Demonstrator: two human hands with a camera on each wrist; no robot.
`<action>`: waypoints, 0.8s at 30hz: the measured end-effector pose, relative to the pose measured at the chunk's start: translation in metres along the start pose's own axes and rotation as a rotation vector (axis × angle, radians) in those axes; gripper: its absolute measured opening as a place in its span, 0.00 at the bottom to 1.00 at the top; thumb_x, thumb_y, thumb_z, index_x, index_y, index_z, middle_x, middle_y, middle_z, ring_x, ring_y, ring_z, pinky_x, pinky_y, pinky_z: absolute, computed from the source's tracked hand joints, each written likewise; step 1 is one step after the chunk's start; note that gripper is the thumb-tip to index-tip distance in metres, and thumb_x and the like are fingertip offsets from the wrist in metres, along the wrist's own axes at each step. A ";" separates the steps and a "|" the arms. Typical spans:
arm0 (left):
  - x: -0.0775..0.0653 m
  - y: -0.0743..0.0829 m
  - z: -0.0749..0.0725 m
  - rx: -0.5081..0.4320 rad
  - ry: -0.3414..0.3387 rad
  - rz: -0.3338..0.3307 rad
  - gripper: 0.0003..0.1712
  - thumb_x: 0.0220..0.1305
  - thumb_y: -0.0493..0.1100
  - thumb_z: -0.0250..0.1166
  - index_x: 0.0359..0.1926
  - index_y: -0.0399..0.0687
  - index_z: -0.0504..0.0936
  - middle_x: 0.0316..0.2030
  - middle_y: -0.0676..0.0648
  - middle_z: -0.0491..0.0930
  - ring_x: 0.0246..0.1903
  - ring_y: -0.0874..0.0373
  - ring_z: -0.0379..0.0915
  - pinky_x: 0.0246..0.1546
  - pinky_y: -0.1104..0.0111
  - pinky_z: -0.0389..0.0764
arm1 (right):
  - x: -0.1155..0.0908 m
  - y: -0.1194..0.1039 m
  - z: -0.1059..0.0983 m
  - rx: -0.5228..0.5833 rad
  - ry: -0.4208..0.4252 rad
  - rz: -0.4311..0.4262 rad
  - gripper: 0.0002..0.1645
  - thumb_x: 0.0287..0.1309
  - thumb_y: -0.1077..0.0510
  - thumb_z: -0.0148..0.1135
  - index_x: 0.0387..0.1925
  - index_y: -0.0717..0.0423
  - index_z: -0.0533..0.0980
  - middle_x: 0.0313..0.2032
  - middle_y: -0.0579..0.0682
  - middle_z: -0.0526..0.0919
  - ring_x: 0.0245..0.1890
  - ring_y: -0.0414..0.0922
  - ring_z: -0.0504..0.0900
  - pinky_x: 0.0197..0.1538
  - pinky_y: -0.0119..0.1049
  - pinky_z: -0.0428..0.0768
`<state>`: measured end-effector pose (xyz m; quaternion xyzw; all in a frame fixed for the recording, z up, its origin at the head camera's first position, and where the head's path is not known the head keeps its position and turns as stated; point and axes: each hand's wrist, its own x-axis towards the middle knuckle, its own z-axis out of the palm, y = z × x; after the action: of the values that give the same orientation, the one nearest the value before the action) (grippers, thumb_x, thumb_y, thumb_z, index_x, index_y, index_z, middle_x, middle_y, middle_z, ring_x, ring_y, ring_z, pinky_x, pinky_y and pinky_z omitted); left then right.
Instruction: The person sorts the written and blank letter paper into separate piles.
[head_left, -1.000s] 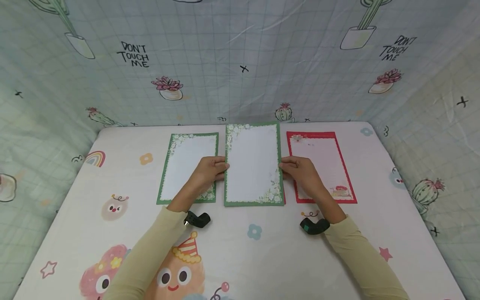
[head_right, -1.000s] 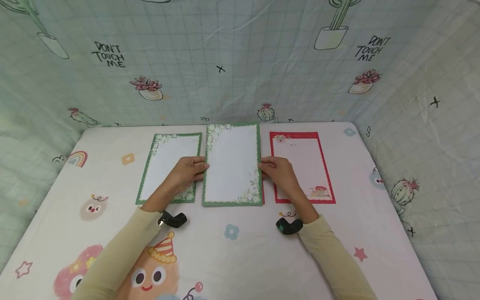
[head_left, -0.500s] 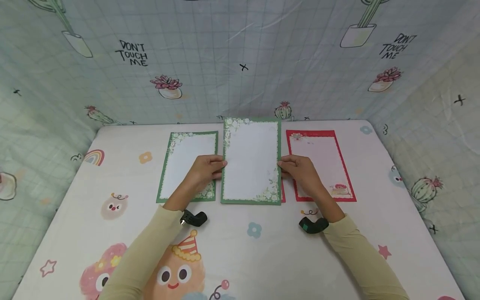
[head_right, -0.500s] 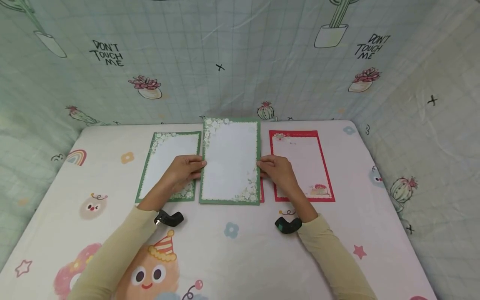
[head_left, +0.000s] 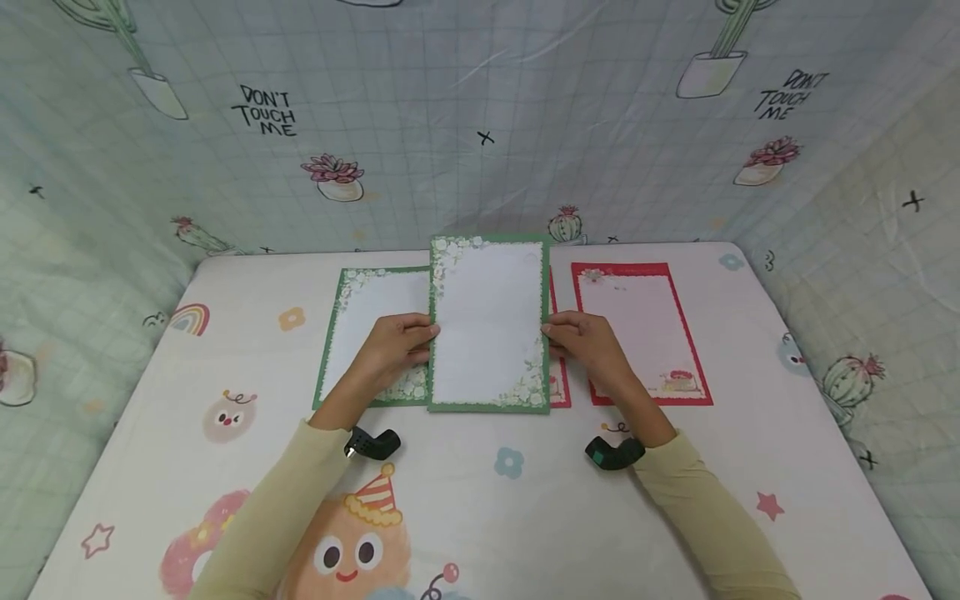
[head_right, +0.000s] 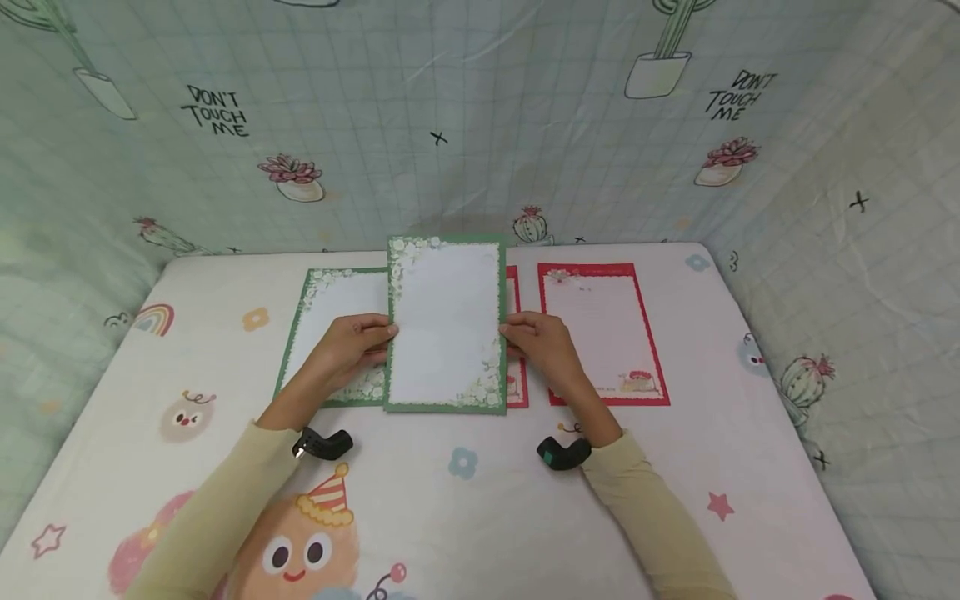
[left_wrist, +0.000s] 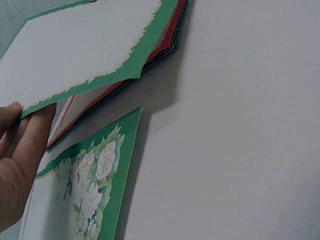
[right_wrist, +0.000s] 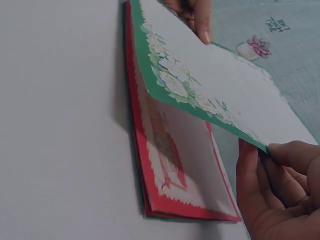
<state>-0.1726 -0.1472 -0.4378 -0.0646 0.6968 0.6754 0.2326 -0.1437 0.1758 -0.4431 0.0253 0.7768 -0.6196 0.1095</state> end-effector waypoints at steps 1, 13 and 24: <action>-0.001 0.000 -0.001 -0.003 0.001 0.003 0.24 0.75 0.38 0.61 0.66 0.31 0.72 0.43 0.48 0.77 0.33 0.64 0.75 0.37 0.72 0.84 | 0.000 0.000 0.001 0.010 0.000 -0.001 0.25 0.69 0.48 0.65 0.58 0.62 0.80 0.53 0.58 0.85 0.44 0.46 0.87 0.53 0.36 0.85; -0.008 -0.003 -0.016 0.023 0.040 0.007 0.23 0.74 0.40 0.63 0.64 0.33 0.74 0.38 0.52 0.78 0.33 0.65 0.76 0.35 0.74 0.84 | 0.000 -0.006 0.015 0.005 -0.021 -0.058 0.22 0.69 0.49 0.65 0.56 0.58 0.81 0.51 0.54 0.87 0.46 0.47 0.87 0.54 0.37 0.85; -0.010 -0.004 -0.032 -0.002 0.033 0.027 0.23 0.74 0.37 0.61 0.64 0.30 0.71 0.40 0.54 0.80 0.33 0.67 0.77 0.38 0.76 0.85 | 0.006 -0.014 0.026 0.063 -0.022 -0.060 0.20 0.68 0.51 0.66 0.55 0.57 0.81 0.51 0.52 0.86 0.46 0.47 0.87 0.50 0.36 0.86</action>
<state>-0.1695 -0.1805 -0.4378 -0.0665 0.7006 0.6781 0.2120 -0.1480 0.1466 -0.4359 -0.0012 0.7561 -0.6470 0.0985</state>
